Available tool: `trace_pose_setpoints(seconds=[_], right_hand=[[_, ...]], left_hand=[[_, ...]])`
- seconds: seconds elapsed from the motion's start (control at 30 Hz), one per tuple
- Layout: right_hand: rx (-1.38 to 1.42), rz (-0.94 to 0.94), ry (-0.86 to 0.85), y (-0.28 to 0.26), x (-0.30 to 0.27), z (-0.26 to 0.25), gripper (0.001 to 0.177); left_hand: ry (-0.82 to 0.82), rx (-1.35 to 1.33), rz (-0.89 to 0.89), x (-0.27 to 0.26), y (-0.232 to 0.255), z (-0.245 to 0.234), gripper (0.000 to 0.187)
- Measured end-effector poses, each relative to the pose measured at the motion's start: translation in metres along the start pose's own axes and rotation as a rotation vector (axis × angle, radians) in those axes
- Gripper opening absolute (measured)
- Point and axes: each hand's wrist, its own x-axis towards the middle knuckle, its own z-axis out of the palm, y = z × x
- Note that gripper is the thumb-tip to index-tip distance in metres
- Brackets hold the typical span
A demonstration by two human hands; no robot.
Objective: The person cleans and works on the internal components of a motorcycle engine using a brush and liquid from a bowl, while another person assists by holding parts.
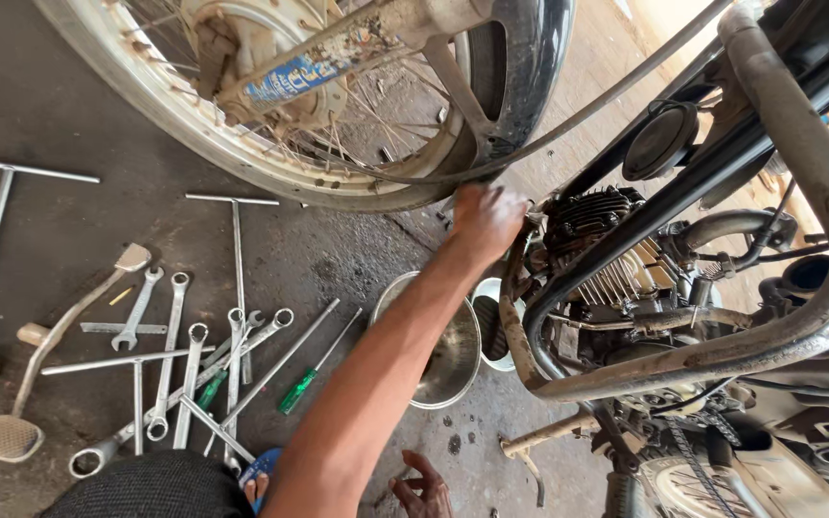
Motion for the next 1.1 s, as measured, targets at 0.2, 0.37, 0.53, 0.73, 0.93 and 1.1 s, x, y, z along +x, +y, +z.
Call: trace_pose_setpoints(seconds=[0.2,0.37,0.53,0.73,0.93,1.1], right_hand=[[-0.038,-0.085,-0.018,0.003,-0.005,-0.01,0.067],[0.091,-0.093,0.006,0.002,-0.008,-0.008,0.068],[0.064,-0.123,0.058,0.013,-0.011,-0.011,0.065],[0.131,-0.073,0.005,0.006,-0.02,-0.015,0.066],[0.097,-0.042,-0.016,-0.003,-0.02,-0.018,0.067],[0.12,-0.121,-0.018,0.01,-0.02,-0.011,0.069]], left_hand=[[0.005,-0.08,0.051,0.012,0.039,-0.05,0.022],[-0.08,-0.115,0.011,-0.016,0.046,-0.065,0.027],[-0.021,-0.04,-0.054,-0.041,0.024,-0.068,0.027],[-0.22,-0.105,-0.064,-0.01,0.042,-0.068,0.028],[-0.118,0.005,-0.056,-0.024,0.026,-0.078,0.031],[0.149,0.12,0.045,0.029,0.055,-0.032,0.022]])
